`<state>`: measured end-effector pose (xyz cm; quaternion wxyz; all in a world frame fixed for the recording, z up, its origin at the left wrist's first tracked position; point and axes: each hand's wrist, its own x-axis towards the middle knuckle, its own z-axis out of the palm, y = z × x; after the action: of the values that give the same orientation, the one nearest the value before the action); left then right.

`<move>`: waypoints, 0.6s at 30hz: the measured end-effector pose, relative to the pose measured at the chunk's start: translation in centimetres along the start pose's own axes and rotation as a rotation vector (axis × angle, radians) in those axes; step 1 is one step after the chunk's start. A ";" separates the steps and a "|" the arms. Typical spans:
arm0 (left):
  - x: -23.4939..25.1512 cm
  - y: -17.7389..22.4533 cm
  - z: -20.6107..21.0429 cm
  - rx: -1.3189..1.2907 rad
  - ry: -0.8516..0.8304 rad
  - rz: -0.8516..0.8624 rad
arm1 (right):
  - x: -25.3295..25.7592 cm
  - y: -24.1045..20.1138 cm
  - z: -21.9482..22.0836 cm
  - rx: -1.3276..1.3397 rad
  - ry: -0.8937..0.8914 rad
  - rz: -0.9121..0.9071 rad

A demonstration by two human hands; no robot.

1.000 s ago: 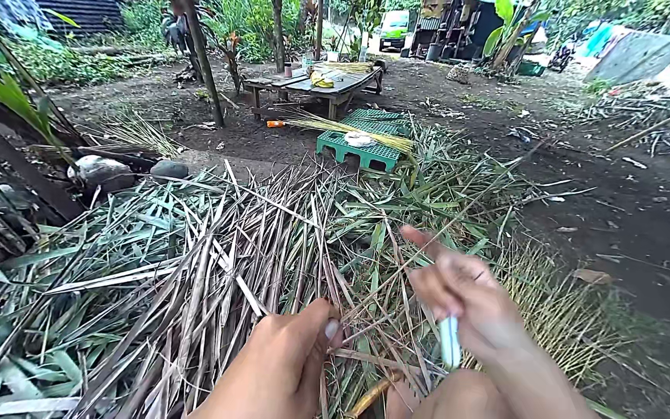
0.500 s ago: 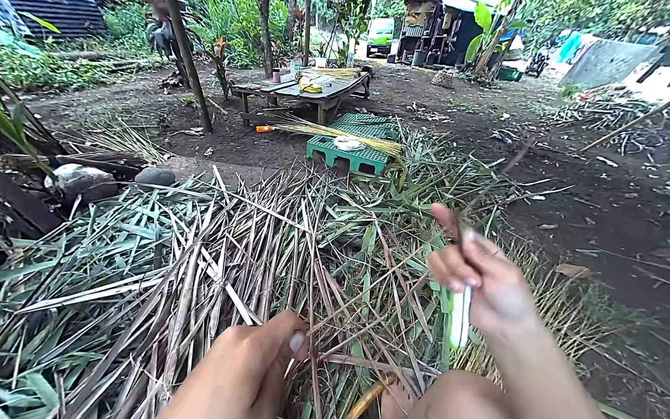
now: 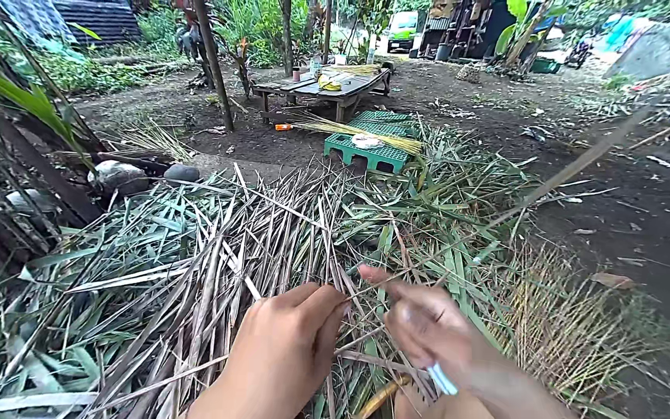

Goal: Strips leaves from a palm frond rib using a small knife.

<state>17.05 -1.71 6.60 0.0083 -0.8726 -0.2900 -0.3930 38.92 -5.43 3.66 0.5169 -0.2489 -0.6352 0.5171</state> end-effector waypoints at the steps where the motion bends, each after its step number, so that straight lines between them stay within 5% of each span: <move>1: 0.0 0.2 0.0 -0.013 0.005 0.013 | 0.1 0.1 0.6 -0.011 -0.030 0.000; 11: -0.9 -0.5 -2.1 -0.243 -0.102 -0.042 | 0.4 -0.9 -4.0 0.059 0.469 -0.160; 14: -0.9 -0.5 -2.1 -0.226 -0.107 -0.056 | 0.2 -1.1 -3.6 0.071 0.436 -0.126; 18: -0.8 -0.4 -1.9 -0.173 -0.090 -0.053 | 0.0 -0.3 -1.8 0.038 0.131 -0.021</move>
<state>15.10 -2.21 7.27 -0.0905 -0.8789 -0.2781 -0.3769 40.67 -4.81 3.82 0.5674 -0.2655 -0.5927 0.5062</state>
